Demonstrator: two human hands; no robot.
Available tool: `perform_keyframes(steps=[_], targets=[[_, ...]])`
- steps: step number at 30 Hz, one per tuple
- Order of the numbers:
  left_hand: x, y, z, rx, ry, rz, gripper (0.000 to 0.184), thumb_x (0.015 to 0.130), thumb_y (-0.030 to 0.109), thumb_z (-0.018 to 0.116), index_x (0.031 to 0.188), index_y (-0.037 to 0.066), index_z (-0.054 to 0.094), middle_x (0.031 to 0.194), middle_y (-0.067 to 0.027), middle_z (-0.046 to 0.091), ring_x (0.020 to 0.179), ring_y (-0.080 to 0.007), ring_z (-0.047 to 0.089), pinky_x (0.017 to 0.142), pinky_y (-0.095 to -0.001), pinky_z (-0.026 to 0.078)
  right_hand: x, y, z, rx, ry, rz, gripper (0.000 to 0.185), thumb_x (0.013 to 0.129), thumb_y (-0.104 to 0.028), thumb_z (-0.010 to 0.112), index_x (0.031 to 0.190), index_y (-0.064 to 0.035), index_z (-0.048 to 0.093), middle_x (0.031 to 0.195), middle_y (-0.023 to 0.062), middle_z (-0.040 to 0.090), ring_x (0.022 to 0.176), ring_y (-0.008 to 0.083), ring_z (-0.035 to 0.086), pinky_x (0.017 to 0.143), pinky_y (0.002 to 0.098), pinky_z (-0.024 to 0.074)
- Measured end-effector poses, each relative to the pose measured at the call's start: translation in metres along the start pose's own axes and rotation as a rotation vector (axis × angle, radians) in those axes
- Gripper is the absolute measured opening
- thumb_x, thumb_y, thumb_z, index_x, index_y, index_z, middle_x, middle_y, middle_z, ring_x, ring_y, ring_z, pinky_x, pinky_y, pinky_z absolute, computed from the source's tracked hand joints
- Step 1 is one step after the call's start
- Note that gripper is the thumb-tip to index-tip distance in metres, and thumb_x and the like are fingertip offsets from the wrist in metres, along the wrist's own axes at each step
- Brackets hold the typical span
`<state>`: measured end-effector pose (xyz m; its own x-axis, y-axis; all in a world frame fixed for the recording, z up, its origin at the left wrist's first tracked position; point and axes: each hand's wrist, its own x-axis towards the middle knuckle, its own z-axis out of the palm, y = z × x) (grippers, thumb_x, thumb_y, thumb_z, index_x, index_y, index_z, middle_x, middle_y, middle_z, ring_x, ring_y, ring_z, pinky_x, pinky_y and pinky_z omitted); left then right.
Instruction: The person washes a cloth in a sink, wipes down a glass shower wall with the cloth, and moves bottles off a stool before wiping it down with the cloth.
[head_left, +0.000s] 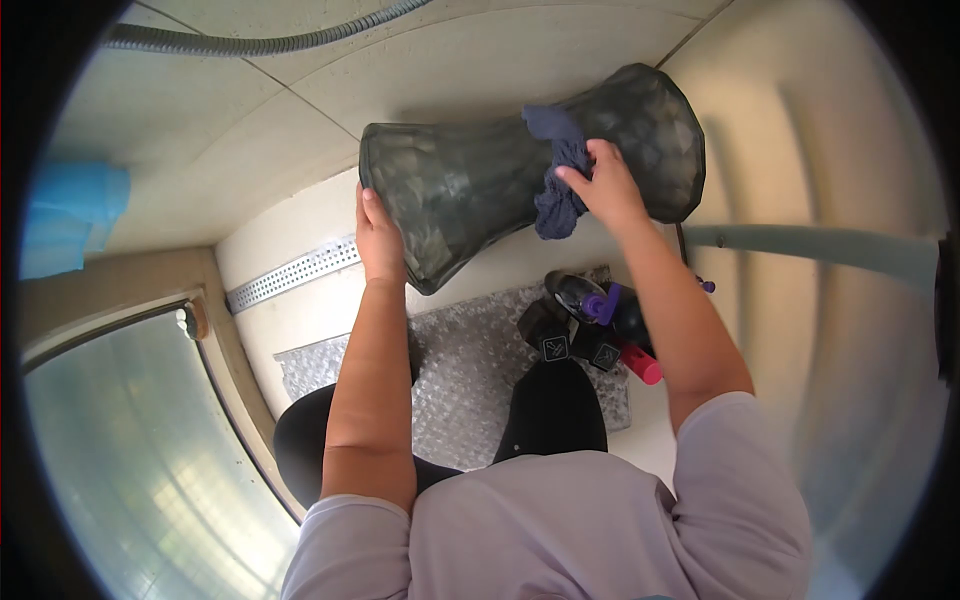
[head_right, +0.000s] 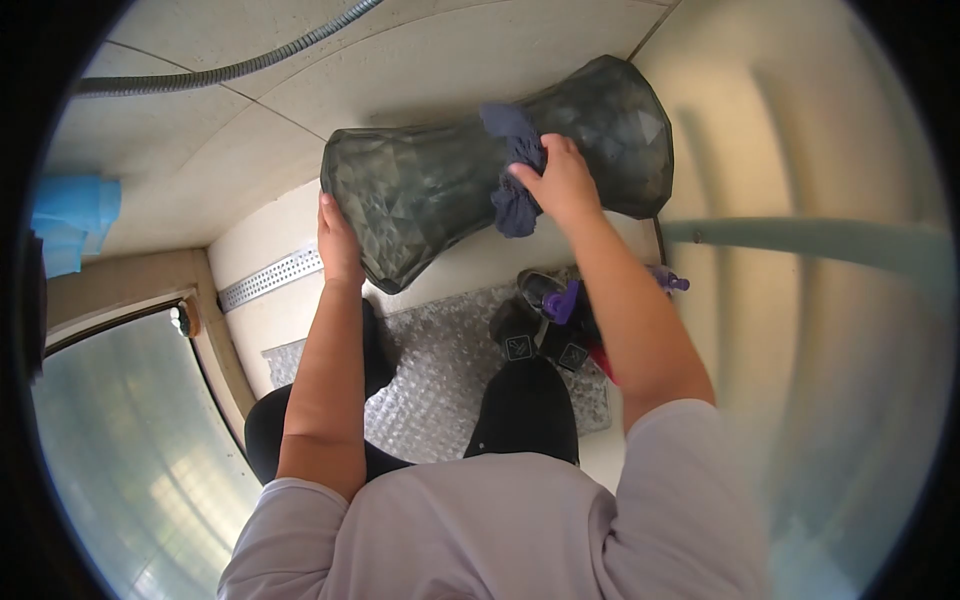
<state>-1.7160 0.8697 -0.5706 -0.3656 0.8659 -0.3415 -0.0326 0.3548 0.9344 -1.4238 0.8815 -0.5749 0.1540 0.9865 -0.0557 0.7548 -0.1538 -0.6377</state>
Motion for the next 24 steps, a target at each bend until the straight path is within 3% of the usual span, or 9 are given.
perform_keyframes(steps=[4,5,8,12,15,16,21,23,24], targets=[[-0.001,-0.001,-0.003,0.242,0.028,0.107,0.058,0.096,0.047,0.03,0.137,0.007,0.037,0.131,-0.0161,0.048,0.122,-0.0285,0.045,0.1,-0.032,0.034,0.002,-0.034,-0.03,0.612,-0.17,0.04,0.033,0.086,-0.028,0.062,0.106,-0.0022,0.057,0.091,0.0028,0.065,0.08,0.0191,0.062,0.077,0.0319,0.0467],[-0.001,0.0,-0.004,0.229,0.028,0.108,0.058,0.096,0.047,0.03,0.137,0.007,0.038,0.131,-0.0161,0.048,0.122,-0.0285,0.045,0.1,-0.0319,0.034,-0.005,-0.048,-0.051,0.825,-0.149,0.203,0.025,0.091,-0.024,0.055,0.107,-0.0045,0.056,0.096,0.0013,0.063,0.086,0.0162,0.061,0.08,0.0307,0.0471],[0.0,0.002,-0.004,0.203,0.016,0.118,0.058,0.096,0.047,0.03,0.137,0.007,0.037,0.132,-0.016,0.048,0.122,-0.0284,0.045,0.1,-0.032,0.034,-0.003,-0.031,-0.071,1.645,-0.183,0.211,0.041,0.096,-0.032,0.044,0.126,-0.0047,0.047,0.126,0.008,0.052,0.116,0.0214,0.05,0.101,0.0385,0.0386],[0.001,0.0,-0.003,0.184,0.004,0.131,0.058,0.096,0.046,0.03,0.137,0.006,0.037,0.133,-0.0159,0.047,0.122,-0.0281,0.045,0.1,-0.032,0.034,-0.017,-0.031,-0.062,2.051,-0.373,0.165,0.044,0.097,-0.031,0.04,0.131,-0.0036,0.043,0.134,0.0122,0.045,0.121,0.0258,0.045,0.105,0.0396,0.0335],[0.002,-0.002,-0.004,0.175,-0.003,0.136,0.058,0.096,0.046,0.031,0.138,0.006,0.036,0.133,-0.0158,0.047,0.122,-0.0279,0.045,0.1,-0.032,0.034,-0.027,-0.032,-0.043,1.939,-0.332,0.311,0.044,0.095,-0.029,0.042,0.13,-0.0029,0.044,0.133,0.0112,0.047,0.119,0.0269,0.046,0.104,0.0401,0.0348],[0.003,-0.003,-0.003,0.174,-0.007,0.137,0.058,0.096,0.046,0.031,0.138,0.006,0.036,0.133,-0.0158,0.046,0.122,-0.0279,0.045,0.1,-0.032,0.034,-0.028,-0.028,-0.046,2.01,-0.524,0.181,0.043,0.093,-0.027,0.045,0.129,-0.0025,0.045,0.131,0.0106,0.048,0.118,0.0264,0.047,0.103,0.0398,0.036],[-0.001,0.003,-0.004,0.214,-0.003,0.126,0.057,0.096,0.046,0.031,0.138,0.007,0.036,0.132,-0.0157,0.047,0.122,-0.0278,0.045,0.1,-0.0319,0.034,-0.029,-0.02,-0.082,1.092,0.065,0.299,0.041,0.095,-0.028,0.044,0.127,-0.0019,0.047,0.126,0.0117,0.052,0.115,0.0242,0.05,0.101,0.0399,0.0377],[-0.003,0.006,-0.004,0.225,-0.002,0.118,0.056,0.096,0.045,0.031,0.138,0.007,0.036,0.132,-0.0157,0.048,0.121,-0.0277,0.046,0.1,-0.0319,0.035,-0.031,0.0,-0.107,1.319,0.244,0.257,0.041,0.095,-0.028,0.045,0.128,-0.003,0.045,0.126,0.0113,0.052,0.115,0.0226,0.05,0.099,0.0391,0.0395],[-0.004,0.008,-0.005,0.228,-0.002,0.115,0.056,0.096,0.045,0.031,0.138,0.007,0.036,0.131,-0.0157,0.048,0.121,-0.0277,0.046,0.1,-0.0318,0.035,-0.028,0.015,-0.123,1.248,0.174,0.058,0.041,0.095,-0.028,0.046,0.128,-0.0036,0.045,0.125,0.0109,0.052,0.114,0.0223,0.051,0.099,0.0385,0.0404]])
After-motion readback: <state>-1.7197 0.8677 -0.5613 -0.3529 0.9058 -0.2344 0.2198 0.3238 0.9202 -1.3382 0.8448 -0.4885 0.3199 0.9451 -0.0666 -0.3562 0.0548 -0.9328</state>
